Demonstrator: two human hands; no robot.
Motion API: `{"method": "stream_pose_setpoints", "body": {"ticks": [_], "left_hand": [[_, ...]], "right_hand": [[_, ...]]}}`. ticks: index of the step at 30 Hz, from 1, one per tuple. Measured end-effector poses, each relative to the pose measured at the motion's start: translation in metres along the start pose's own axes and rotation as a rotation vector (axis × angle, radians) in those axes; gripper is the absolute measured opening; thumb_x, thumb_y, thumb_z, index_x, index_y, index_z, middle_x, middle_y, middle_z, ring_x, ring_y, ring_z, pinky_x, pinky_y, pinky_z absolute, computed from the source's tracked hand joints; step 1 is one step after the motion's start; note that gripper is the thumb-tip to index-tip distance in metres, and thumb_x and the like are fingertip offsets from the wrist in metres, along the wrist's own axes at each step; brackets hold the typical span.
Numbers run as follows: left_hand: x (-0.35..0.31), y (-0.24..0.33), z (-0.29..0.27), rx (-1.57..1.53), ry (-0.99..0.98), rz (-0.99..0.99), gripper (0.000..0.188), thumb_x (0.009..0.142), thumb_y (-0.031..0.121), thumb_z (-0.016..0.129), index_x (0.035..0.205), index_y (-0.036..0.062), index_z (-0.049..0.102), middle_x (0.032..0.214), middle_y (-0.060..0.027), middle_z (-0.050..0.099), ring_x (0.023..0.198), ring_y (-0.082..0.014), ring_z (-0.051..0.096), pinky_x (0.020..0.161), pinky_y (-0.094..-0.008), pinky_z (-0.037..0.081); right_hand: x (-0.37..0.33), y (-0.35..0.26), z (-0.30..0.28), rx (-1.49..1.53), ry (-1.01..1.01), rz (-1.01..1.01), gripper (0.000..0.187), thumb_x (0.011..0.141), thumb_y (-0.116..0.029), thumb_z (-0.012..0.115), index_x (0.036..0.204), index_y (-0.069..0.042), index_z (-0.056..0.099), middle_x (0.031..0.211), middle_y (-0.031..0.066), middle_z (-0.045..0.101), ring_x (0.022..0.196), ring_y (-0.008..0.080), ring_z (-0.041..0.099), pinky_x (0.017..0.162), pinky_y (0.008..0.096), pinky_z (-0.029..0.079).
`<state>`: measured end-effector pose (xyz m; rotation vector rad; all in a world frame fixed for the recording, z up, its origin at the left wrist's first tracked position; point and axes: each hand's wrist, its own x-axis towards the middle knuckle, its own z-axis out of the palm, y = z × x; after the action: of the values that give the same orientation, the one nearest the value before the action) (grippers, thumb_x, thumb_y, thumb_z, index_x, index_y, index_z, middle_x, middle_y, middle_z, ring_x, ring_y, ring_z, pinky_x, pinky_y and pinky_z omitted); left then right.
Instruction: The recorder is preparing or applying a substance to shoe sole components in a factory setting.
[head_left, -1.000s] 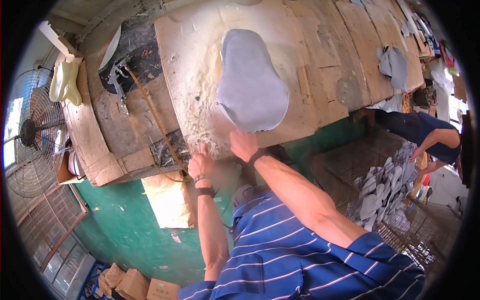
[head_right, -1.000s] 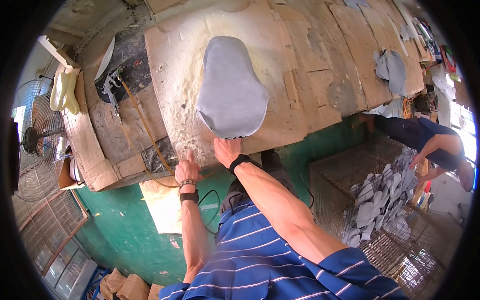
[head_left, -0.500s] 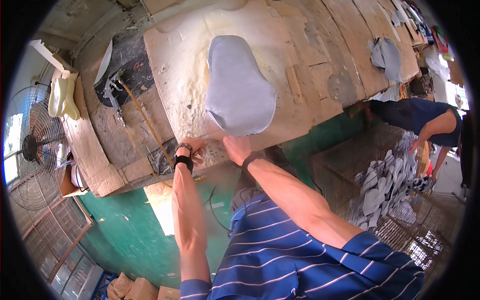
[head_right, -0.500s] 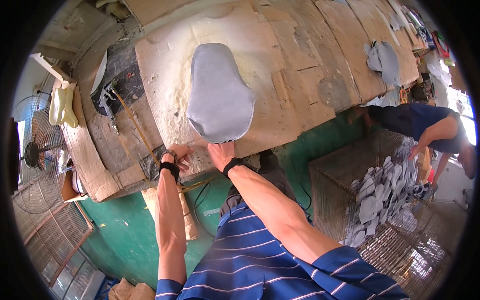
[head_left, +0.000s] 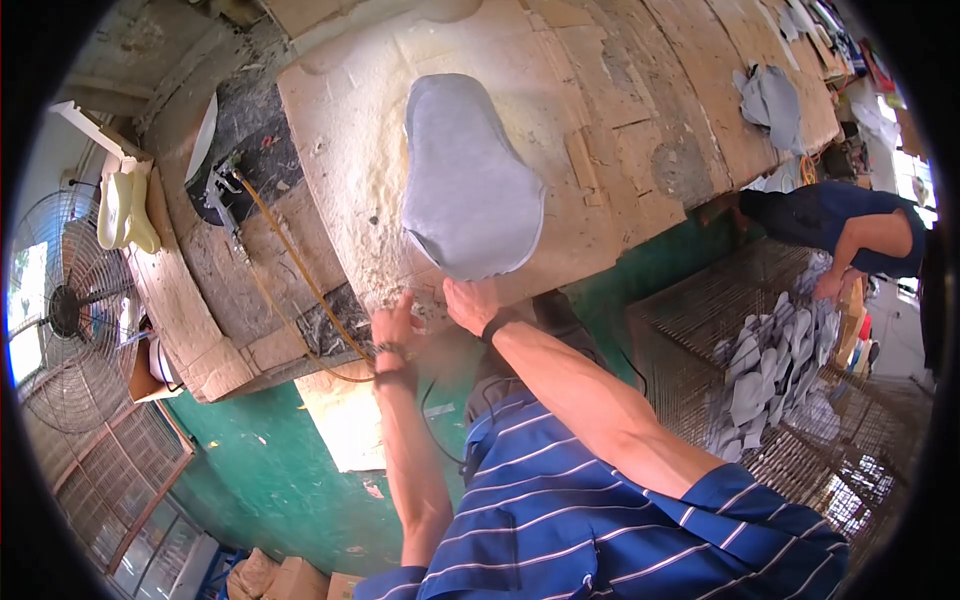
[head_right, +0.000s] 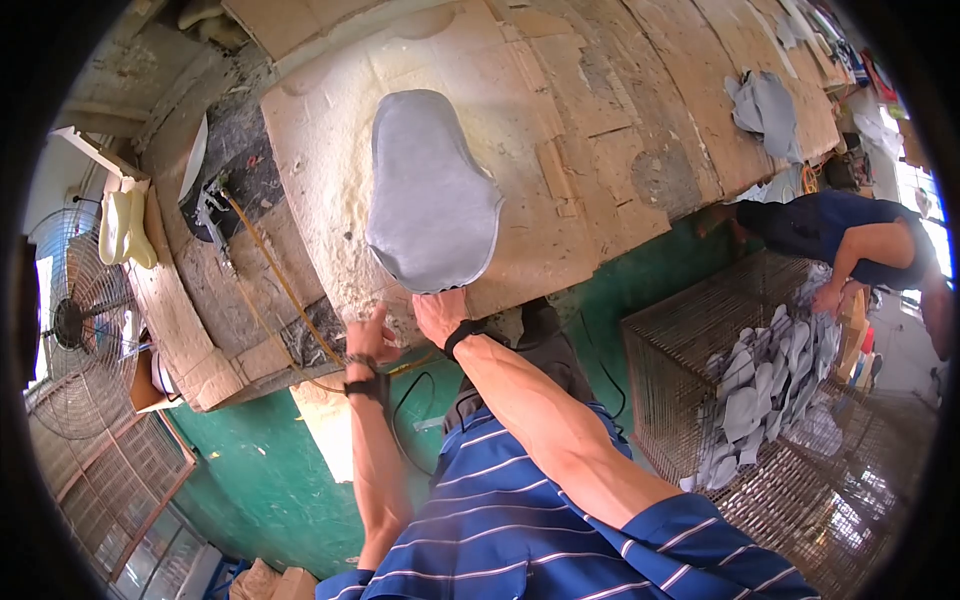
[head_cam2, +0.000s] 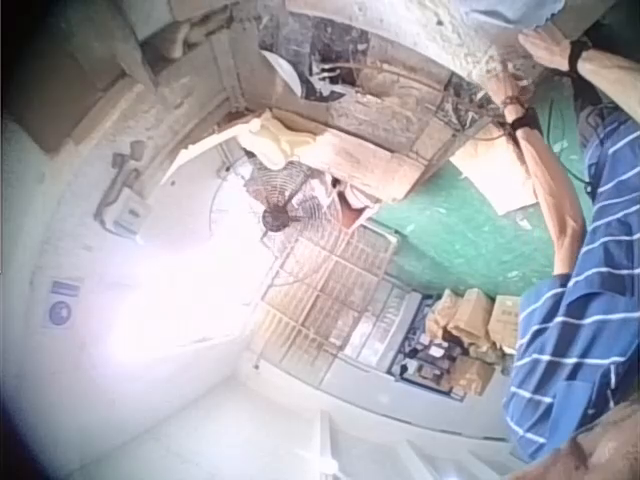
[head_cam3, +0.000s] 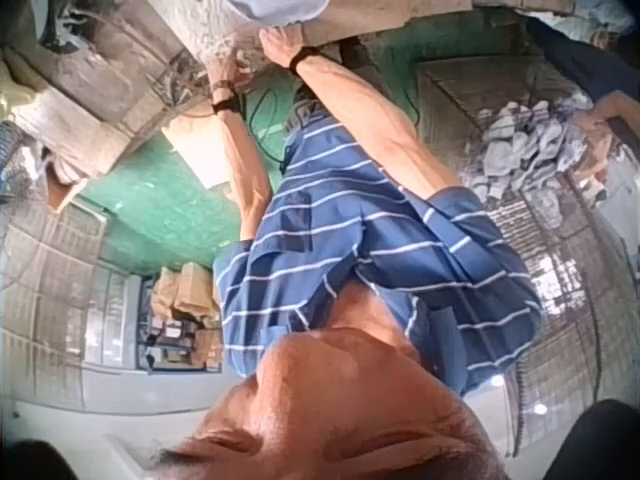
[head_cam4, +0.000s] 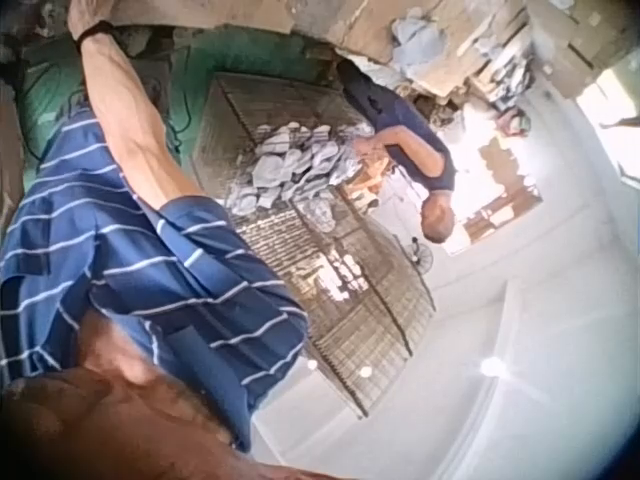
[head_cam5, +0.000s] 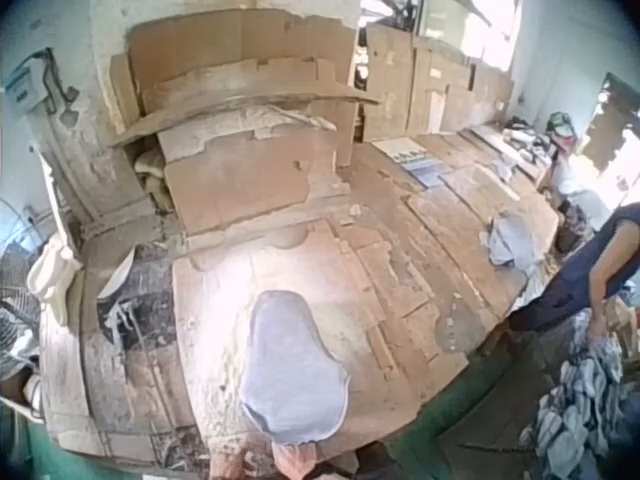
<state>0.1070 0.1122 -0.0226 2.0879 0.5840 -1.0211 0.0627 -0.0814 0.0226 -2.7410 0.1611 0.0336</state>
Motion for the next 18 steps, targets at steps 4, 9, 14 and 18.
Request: {"method": "stream_pose_setpoints", "body": {"ticks": [4, 9, 14, 18], "left_hand": [[-0.028, -0.061, 0.032, 0.110, 0.244, 0.230, 0.075, 0.093, 0.063, 0.058, 0.070, -0.0078, 0.069, 0.059, -0.0153, 0.065, 0.053, -0.0297, 0.070, 0.050, -0.0357, 0.058], [-0.077, -0.050, 0.022, -0.353, -0.002, 0.401, 0.073, 0.101, 0.064, 0.045, 0.083, -0.0032, 0.068, 0.054, -0.0064, 0.054, 0.055, -0.0273, 0.069, 0.054, -0.0351, 0.057], [-0.142, -0.008, -0.017, -0.787, -0.224, 0.456, 0.082, 0.087, 0.078, 0.044, 0.091, -0.0012, 0.065, 0.058, -0.0029, 0.050, 0.066, -0.0286, 0.070, 0.063, -0.0417, 0.059], [-0.167, 0.012, -0.031, -1.084, -0.498, 0.713, 0.089, 0.065, 0.089, 0.052, 0.087, 0.0027, 0.061, 0.059, -0.0018, 0.051, 0.066, -0.0278, 0.067, 0.068, -0.0466, 0.060]], "right_hand": [[0.000, -0.009, -0.002, -0.065, -0.116, -0.096, 0.012, 0.081, -0.013, 0.064, 0.073, -0.005, 0.068, 0.070, 0.0175, 0.066, 0.066, 0.0352, 0.066, 0.060, 0.0485, 0.048], [0.004, -0.009, -0.006, -0.046, -0.257, -0.056, 0.012, 0.082, -0.013, 0.065, 0.076, -0.004, 0.072, 0.072, 0.0177, 0.069, 0.065, 0.0355, 0.068, 0.059, 0.0483, 0.051], [0.001, -0.009, -0.029, -0.109, -0.295, -0.138, 0.014, 0.076, -0.015, 0.066, 0.080, -0.005, 0.074, 0.080, 0.0173, 0.071, 0.078, 0.0359, 0.071, 0.070, 0.0482, 0.055], [-0.011, 0.027, -0.011, -0.018, -0.247, -0.273, 0.014, 0.076, -0.016, 0.071, 0.084, -0.005, 0.072, 0.097, 0.0163, 0.066, 0.103, 0.0334, 0.061, 0.088, 0.0489, 0.051]]}}
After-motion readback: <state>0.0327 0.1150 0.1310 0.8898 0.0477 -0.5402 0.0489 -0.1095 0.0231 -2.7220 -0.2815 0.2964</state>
